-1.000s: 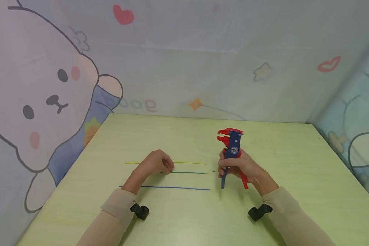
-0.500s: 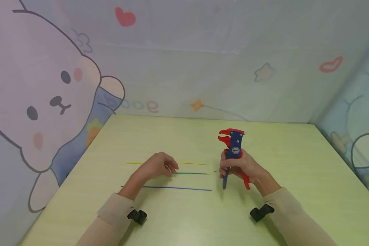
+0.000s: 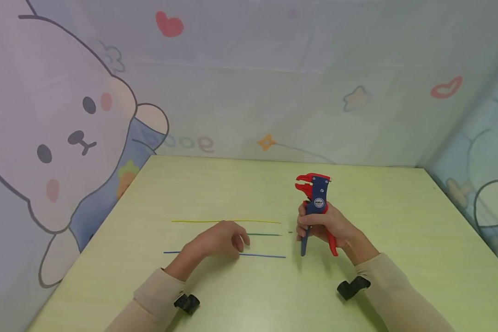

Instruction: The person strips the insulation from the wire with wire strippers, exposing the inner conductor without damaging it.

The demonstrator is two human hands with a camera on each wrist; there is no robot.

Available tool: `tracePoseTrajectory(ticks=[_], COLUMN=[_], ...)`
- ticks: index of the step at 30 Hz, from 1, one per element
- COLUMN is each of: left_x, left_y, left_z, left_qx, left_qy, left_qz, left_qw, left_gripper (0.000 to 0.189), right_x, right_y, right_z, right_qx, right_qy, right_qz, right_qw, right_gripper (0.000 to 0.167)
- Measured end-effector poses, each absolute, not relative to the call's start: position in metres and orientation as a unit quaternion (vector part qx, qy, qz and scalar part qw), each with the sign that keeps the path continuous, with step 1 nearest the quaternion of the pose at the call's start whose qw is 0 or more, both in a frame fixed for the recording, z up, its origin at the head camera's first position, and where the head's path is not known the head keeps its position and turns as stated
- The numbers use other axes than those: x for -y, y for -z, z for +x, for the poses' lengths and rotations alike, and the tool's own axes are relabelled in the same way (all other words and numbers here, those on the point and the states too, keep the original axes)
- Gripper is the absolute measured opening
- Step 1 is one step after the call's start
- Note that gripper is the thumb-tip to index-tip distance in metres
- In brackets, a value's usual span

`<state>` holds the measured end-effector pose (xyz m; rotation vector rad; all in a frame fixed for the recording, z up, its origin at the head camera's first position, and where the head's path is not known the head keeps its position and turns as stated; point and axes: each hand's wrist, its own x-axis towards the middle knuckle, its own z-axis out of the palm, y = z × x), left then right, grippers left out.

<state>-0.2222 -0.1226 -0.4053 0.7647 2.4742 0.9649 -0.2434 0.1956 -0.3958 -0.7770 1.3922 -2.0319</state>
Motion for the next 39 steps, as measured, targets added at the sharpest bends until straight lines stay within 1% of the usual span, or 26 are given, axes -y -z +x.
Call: tracePoseTrajectory(ticks=[10, 15, 20, 28, 33, 39], left_x=[0.121, 0.120, 0.122, 0.126, 0.129, 0.139], left_y=[0.407, 0.407, 0.407, 0.410, 0.408, 0.396], left_z=[-0.221, -0.221, -0.224, -0.228, -0.228, -0.233], left_qx=[-0.879, -0.881, -0.875, -0.868, -0.862, -0.863], left_qy=[-0.335, -0.325, -0.320, -0.307, -0.320, -0.343], left_qz=[0.288, 0.290, 0.313, 0.341, 0.340, 0.312], left_qw=[0.178, 0.184, 0.185, 0.191, 0.201, 0.201], left_gripper=[0.037, 0.034, 0.033, 0.039, 0.041, 0.048], right_x=[-0.195, -0.194, -0.194, -0.194, -0.194, -0.196], right_y=[0.396, 0.396, 0.396, 0.396, 0.396, 0.396], right_z=[-0.243, -0.244, -0.244, -0.244, -0.244, -0.243], right_qx=[-0.505, -0.503, -0.503, -0.508, -0.505, -0.500], right_qy=[0.758, 0.756, 0.756, 0.755, 0.755, 0.758], right_qz=[-0.299, -0.305, -0.303, -0.299, -0.299, -0.296], right_qw=[0.286, 0.288, 0.288, 0.289, 0.293, 0.296], right_gripper=[0.020, 0.020, 0.019, 0.019, 0.019, 0.020])
